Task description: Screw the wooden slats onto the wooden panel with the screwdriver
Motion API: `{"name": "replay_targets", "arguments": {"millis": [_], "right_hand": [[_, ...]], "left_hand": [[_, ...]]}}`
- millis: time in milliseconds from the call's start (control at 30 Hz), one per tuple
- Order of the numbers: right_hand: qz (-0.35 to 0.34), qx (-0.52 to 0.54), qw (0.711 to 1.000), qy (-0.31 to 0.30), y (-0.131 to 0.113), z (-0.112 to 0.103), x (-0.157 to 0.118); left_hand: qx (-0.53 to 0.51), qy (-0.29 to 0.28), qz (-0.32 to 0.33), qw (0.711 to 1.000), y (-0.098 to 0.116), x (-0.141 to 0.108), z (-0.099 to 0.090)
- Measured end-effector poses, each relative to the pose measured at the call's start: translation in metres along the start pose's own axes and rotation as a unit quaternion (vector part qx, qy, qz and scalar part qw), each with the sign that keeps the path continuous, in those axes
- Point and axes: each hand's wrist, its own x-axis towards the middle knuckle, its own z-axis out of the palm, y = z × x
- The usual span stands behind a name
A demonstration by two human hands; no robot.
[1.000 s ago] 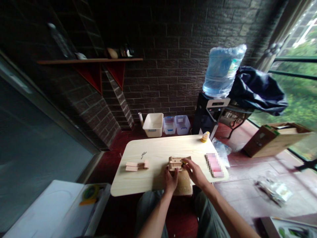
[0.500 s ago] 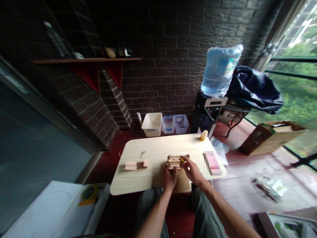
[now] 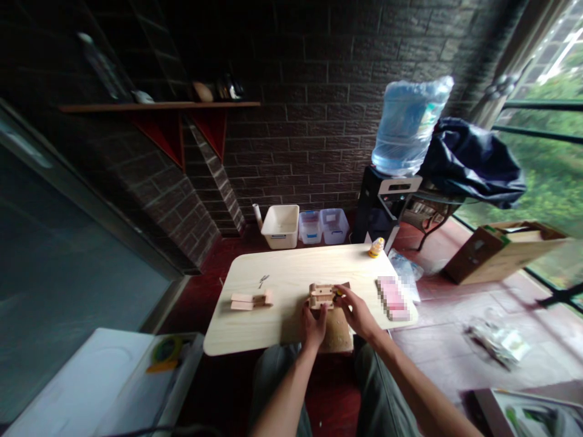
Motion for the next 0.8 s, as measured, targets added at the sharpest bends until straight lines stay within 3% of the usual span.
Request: {"name": "replay_targets", "arguments": {"millis": [300, 800], "right_hand": [[-0.051, -0.012, 0.998, -0.023, -0.005, -0.005, 0.001], [0.020, 0.026, 0.999, 0.002, -0.009, 0.000, 0.003]], "left_hand": [[-0.002, -0.007, 0.005, 1.000, -0.003, 0.001, 0.001], [0.021, -0.001, 0.003, 1.000, -0.011, 0.002, 0.007]]}}
